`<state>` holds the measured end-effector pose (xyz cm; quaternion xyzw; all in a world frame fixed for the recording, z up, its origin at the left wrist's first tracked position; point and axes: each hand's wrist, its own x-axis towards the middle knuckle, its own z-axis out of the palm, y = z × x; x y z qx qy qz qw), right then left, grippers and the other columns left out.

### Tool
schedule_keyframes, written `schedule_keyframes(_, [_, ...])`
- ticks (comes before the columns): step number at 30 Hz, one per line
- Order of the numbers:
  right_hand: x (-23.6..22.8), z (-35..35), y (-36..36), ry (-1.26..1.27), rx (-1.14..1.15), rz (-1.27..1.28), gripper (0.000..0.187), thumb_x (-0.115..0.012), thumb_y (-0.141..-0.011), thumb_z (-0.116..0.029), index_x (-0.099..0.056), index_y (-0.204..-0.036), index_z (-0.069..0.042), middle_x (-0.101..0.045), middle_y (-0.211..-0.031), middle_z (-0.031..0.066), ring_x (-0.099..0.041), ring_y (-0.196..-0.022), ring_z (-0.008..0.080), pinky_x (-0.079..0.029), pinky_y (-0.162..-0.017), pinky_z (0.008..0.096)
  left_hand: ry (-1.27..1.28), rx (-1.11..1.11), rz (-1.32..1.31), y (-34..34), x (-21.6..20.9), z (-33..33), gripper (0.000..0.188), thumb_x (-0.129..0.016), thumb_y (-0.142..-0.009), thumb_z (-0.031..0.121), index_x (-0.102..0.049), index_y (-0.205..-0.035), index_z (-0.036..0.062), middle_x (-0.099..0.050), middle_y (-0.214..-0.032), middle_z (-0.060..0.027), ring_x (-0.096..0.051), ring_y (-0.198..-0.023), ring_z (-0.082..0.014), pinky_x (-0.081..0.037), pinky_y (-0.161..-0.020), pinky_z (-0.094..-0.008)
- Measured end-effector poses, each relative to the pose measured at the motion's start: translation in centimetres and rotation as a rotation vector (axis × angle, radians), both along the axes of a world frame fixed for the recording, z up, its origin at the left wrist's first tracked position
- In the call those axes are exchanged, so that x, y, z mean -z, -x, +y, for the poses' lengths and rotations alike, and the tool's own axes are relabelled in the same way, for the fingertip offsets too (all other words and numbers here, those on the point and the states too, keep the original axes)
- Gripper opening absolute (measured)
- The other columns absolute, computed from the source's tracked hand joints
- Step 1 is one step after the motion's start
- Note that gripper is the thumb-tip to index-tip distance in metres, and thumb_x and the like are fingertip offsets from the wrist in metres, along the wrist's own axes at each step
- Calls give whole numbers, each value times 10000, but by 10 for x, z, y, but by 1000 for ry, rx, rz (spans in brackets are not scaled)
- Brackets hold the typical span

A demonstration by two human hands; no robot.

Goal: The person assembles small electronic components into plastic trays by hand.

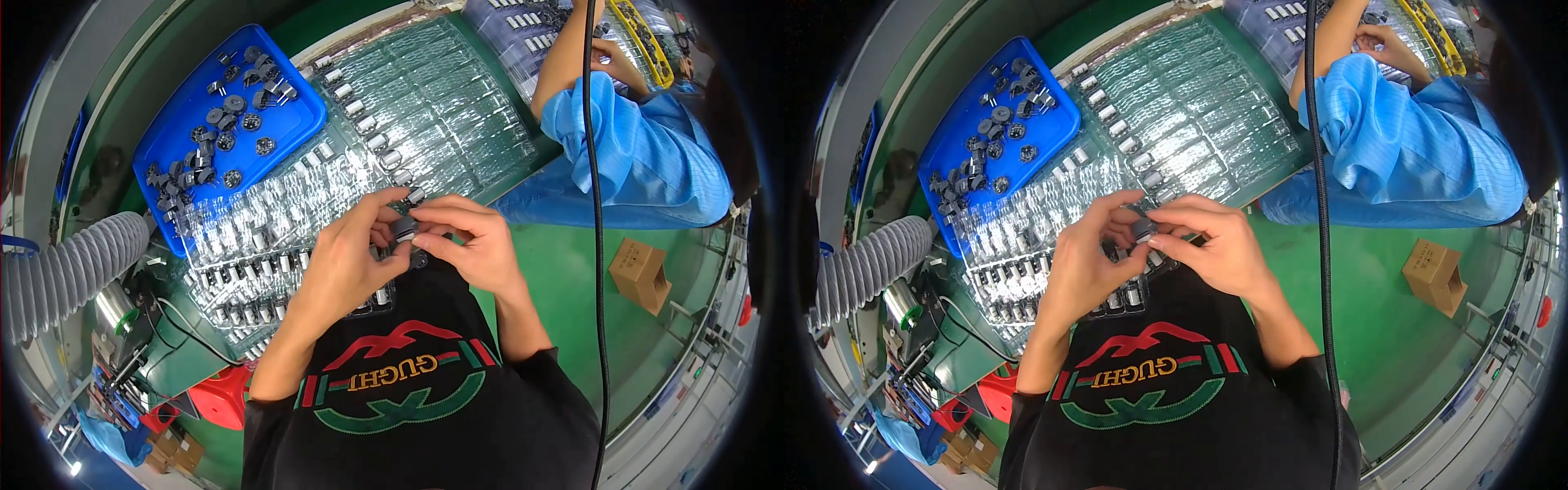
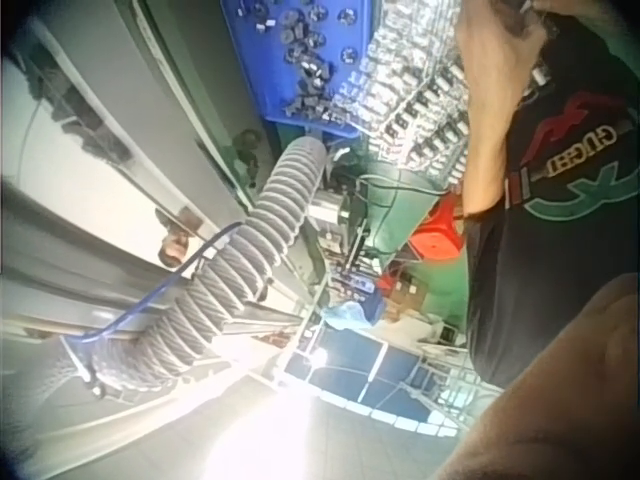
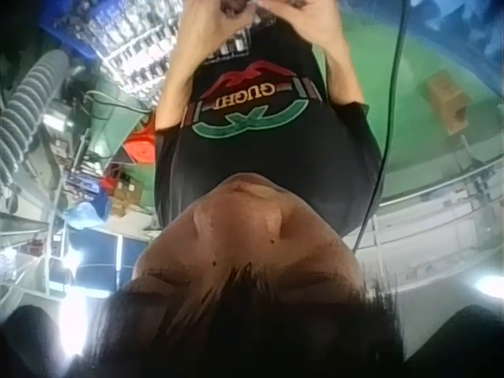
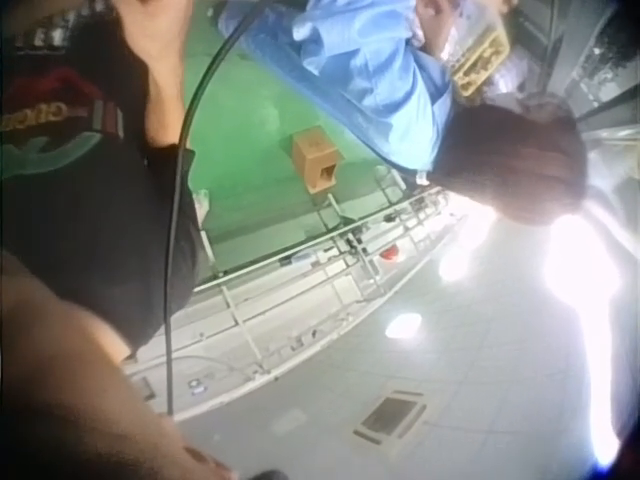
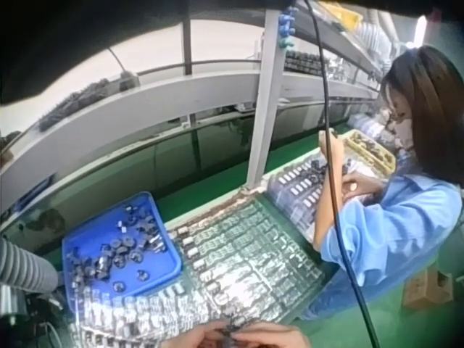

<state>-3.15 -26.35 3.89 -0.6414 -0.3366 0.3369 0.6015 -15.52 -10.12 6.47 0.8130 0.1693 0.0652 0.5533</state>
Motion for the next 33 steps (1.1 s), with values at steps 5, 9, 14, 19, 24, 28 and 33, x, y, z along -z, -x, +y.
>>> schedule_keyframes(5, [5, -11, -7, 18, 75, 107, 323, -793, -818, 2, -728, -1133, 14, -696, -1032, 96, -671, -824, 135, -546, -695, 264, 60, 58, 39, -14, 4, -7, 518, -769, -777, 33, -597, -1266, 50, -680, -930, -110, -676, -786, -226, -565, -709, -346])
schedule_keyframes(9, [4, -13, -24, 191, 184, -218, 286, -804, -798, -87, -762, -1077, -39, -735, -975, 77, -636, -843, 171, -505, -722, 304, -508, 124, -130, -11, 13, -10, 411, -813, -750, 81, -687, -1138, 30, -682, -1004, -95, -642, -892, -269, -528, -797, -396])
schedule_keyframes(14, [3, -10, -29, 511, 218, -550, 213, -794, -803, -156, -783, -992, -59, -751, -961, 86, -580, -887, 252, -476, -830, 351, -739, 282, 1, 4, 10, -25, 319, -766, -823, 243, -727, -1088, 70, -625, -1185, -53, -541, -1166, -258, -426, -949, -411])
schedule_keyframes(19, [-2, -2, -26, 723, 141, -603, 197, -807, -790, -184, -796, -956, -77, -743, -908, 71, -543, -874, 219, -432, -860, 344, -797, 337, 66, 6, 12, -27, 409, -747, -846, 303, -690, -1184, 78, -595, -1257, -41, -517, -1211, -238, -396, -980, -417])
schedule_keyframes(24, [11, 4, -20, 609, 80, -626, 156, -782, -816, -235, -795, -888, -98, -732, -841, 41, -543, -885, 258, -370, -886, 403, -856, 332, 43, 9, 15, -28, 454, -752, -820, 342, -693, -1158, 46, -608, -1218, -56, -513, -1195, -223, -396, -981, -411])
schedule_keyframes(28, [8, 9, -16, 613, 54, -631, 148, -775, -821, -232, -793, -879, -97, -732, -849, 32, -551, -889, 255, -368, -878, 400, -850, 304, 64, 14, 15, -27, 462, -746, -824, 342, -691, -1171, 42, -604, -1241, -64, -508, -1216, -229, -400, -984, -411])
schedule_keyframes(33, [6, 5, -23, 566, 23, -584, 149, -736, -865, -213, -776, -868, -70, -720, -823, 57, -561, -848, 254, -379, -855, 389, -657, 273, -84, 26, 6, -18, 396, -769, -826, 261, -695, -1174, 87, -619, -1249, -48, -541, -1203, -224, -429, -940, -398])
